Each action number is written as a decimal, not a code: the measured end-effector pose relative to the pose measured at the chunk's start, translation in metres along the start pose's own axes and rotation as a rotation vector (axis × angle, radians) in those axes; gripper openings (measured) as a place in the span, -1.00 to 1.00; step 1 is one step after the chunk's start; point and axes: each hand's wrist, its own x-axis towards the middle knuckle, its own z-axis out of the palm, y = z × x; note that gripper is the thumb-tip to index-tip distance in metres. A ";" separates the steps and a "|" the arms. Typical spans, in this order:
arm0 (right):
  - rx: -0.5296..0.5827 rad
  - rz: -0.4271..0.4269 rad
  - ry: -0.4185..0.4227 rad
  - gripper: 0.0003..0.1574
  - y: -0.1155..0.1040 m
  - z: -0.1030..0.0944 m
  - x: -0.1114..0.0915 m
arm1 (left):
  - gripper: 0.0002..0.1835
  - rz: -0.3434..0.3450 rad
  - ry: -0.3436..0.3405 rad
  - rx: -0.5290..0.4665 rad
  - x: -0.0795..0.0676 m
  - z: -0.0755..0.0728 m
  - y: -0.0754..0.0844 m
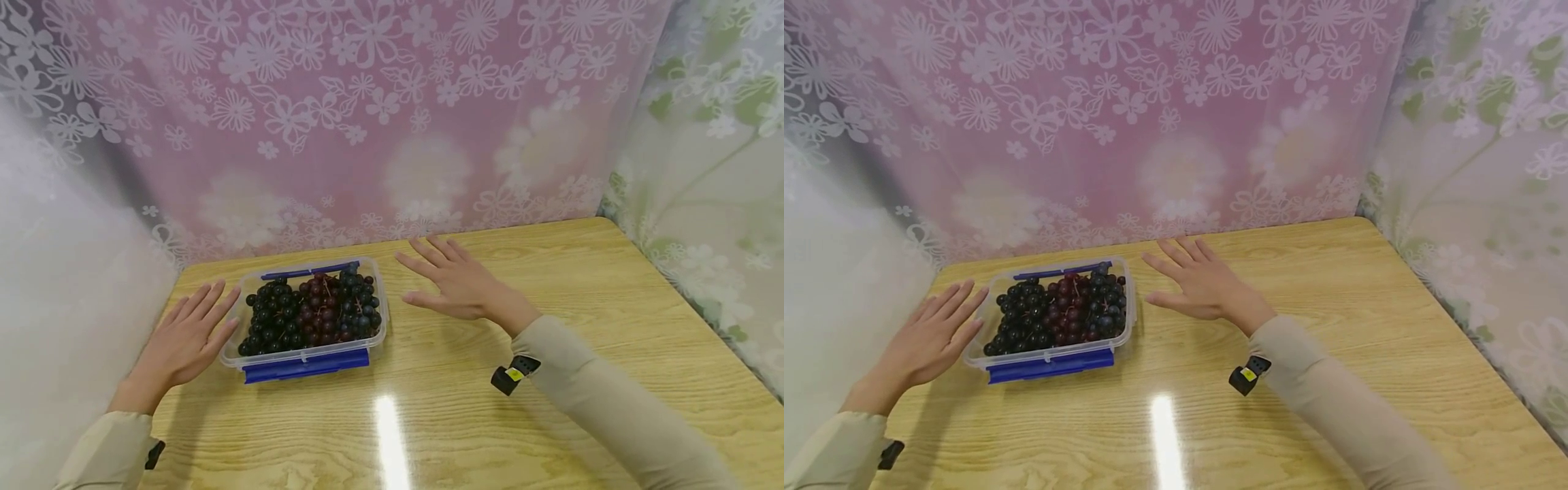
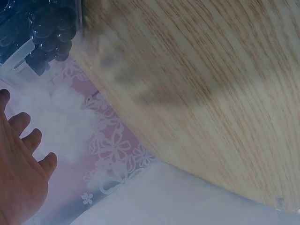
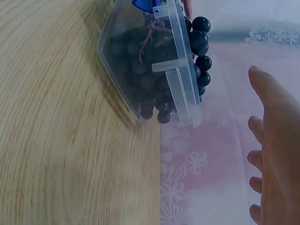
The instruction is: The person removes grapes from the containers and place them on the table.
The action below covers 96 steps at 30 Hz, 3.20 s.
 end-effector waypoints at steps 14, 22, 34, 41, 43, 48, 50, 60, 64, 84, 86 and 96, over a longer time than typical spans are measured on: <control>0.011 -0.046 -0.019 -0.07 -0.028 0.008 0.019 | -0.38 0.049 -0.014 -0.002 0.001 0.006 -0.001; 0.018 -0.069 -0.007 -0.05 -0.039 0.012 0.028 | -0.40 0.086 -0.010 0.026 0.000 0.008 -0.004; 0.002 -0.088 -0.054 -0.04 -0.052 0.015 0.034 | -0.41 0.126 0.016 0.059 0.005 0.008 -0.007; -0.020 -0.104 -0.063 -0.02 -0.054 0.018 0.035 | -0.41 0.117 -0.006 0.052 0.005 0.010 -0.007; -0.030 -0.113 -0.058 -0.02 -0.054 0.020 0.036 | -0.41 0.111 -0.009 0.045 0.004 0.011 -0.007; -0.048 -0.117 -0.049 -0.03 -0.055 0.021 0.036 | -0.41 0.100 -0.008 0.038 0.003 0.011 -0.007; -0.059 -0.115 -0.051 -0.02 -0.057 0.020 0.035 | -0.41 0.098 -0.007 0.035 0.002 0.011 -0.007; -0.095 -0.167 -0.018 -0.07 -0.062 0.015 0.034 | -0.40 0.055 -0.022 0.012 0.002 0.012 -0.006; -0.113 -0.192 -0.002 -0.12 -0.064 0.012 0.034 | -0.40 0.061 -0.021 0.011 0.002 0.013 -0.006; -0.120 -0.104 -0.155 -0.20 -0.075 0.000 0.047 | -0.39 0.052 -0.027 -0.006 0.002 0.012 -0.006; -0.099 -0.083 -0.164 -0.26 -0.075 0.002 0.049 | -0.39 0.050 -0.030 -0.009 0.002 0.012 -0.005; -0.121 -0.032 -0.101 -0.49 -0.076 0.013 0.055 | -0.38 0.056 -0.026 -0.016 0.004 0.013 -0.003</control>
